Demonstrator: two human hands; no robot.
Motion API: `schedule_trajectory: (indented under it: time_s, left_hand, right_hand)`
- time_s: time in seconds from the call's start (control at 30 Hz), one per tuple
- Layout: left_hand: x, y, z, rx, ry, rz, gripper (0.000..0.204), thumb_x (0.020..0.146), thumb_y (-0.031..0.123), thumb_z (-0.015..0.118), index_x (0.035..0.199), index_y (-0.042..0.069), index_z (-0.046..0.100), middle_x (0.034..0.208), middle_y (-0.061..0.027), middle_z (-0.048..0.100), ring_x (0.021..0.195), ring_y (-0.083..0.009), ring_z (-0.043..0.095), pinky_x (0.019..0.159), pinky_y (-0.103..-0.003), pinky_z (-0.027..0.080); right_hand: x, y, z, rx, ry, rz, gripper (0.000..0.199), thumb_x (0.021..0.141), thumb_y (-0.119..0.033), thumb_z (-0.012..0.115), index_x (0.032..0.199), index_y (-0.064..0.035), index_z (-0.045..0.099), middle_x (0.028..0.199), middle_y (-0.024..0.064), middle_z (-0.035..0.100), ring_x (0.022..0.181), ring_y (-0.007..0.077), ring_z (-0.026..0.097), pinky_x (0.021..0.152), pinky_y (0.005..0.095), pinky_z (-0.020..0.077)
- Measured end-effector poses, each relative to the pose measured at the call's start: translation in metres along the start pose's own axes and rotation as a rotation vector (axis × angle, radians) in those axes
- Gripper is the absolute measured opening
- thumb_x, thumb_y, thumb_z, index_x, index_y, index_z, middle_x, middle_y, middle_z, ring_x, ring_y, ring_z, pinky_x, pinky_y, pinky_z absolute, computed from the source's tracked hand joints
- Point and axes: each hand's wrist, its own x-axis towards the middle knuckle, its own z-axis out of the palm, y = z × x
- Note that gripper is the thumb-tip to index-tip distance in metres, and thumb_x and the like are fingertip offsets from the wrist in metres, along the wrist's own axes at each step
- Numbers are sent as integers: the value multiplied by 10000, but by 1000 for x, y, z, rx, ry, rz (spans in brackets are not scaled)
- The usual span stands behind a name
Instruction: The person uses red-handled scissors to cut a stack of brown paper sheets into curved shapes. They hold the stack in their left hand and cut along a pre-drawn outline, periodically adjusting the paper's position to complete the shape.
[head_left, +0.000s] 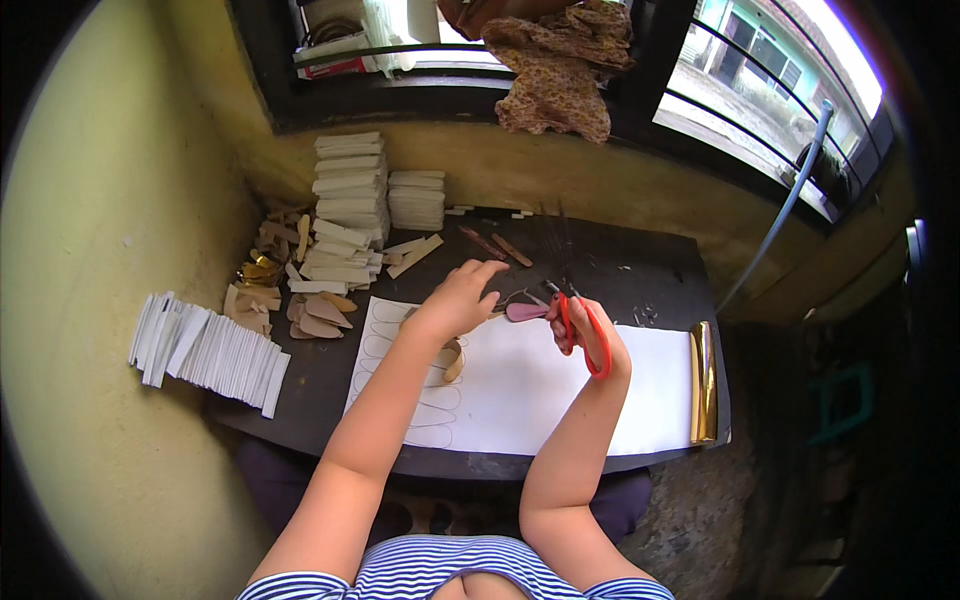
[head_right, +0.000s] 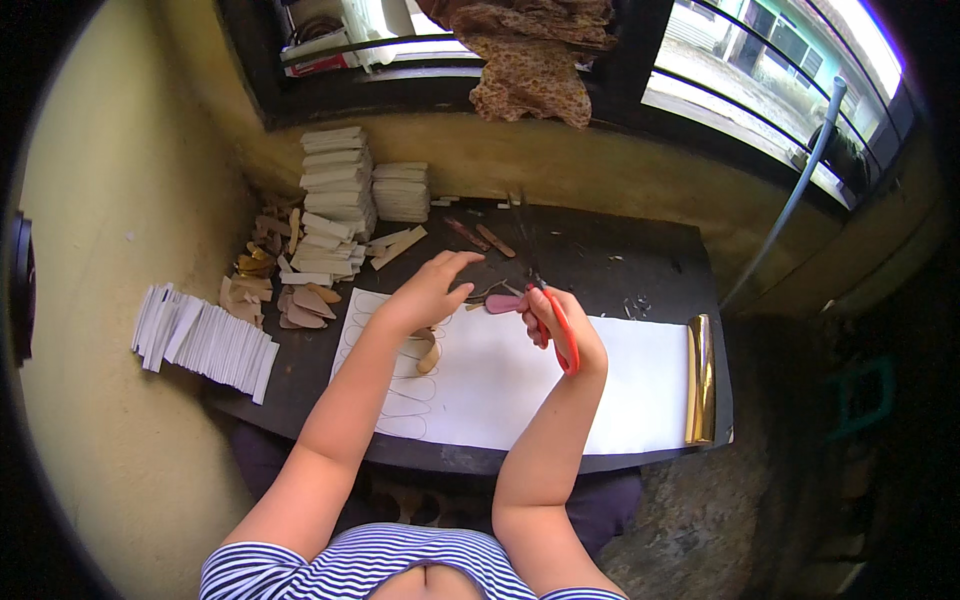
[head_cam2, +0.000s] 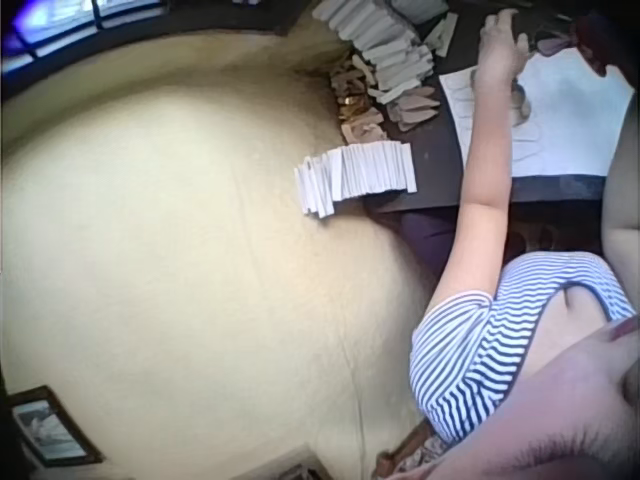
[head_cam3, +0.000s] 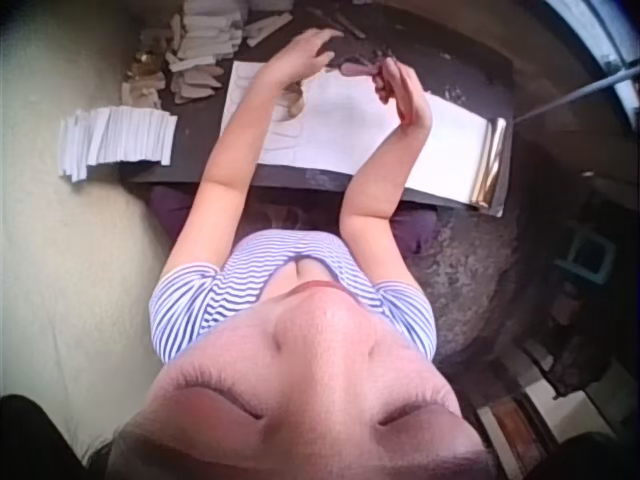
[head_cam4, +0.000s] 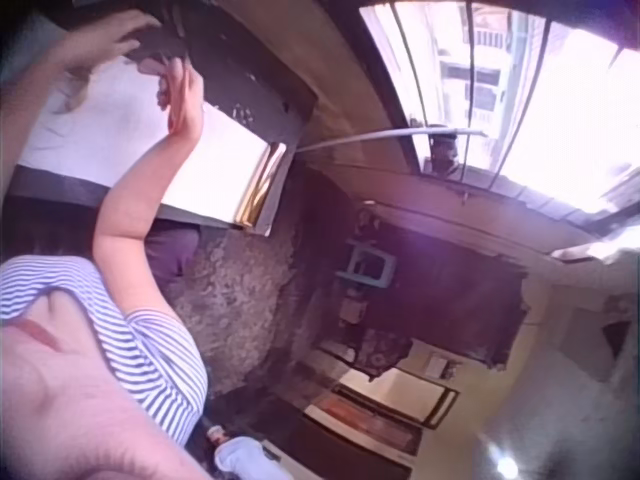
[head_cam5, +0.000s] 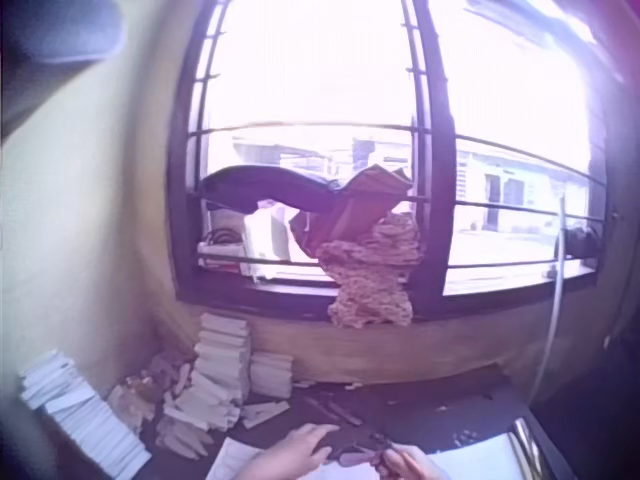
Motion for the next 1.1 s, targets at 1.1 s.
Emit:
schedule_trajectory:
  time_s: [1.1]
  left_hand:
    - [60, 0, 74, -10, 47, 228, 276, 754, -2, 500, 1031, 6, 512, 965, -188, 567, 901, -334, 555, 768, -381, 450]
  right_hand:
    - [0, -6, -5, 251, 208, -159, 664, 783, -681, 376, 758, -28, 492, 571, 11, 410, 469, 104, 396, 449, 221, 335]
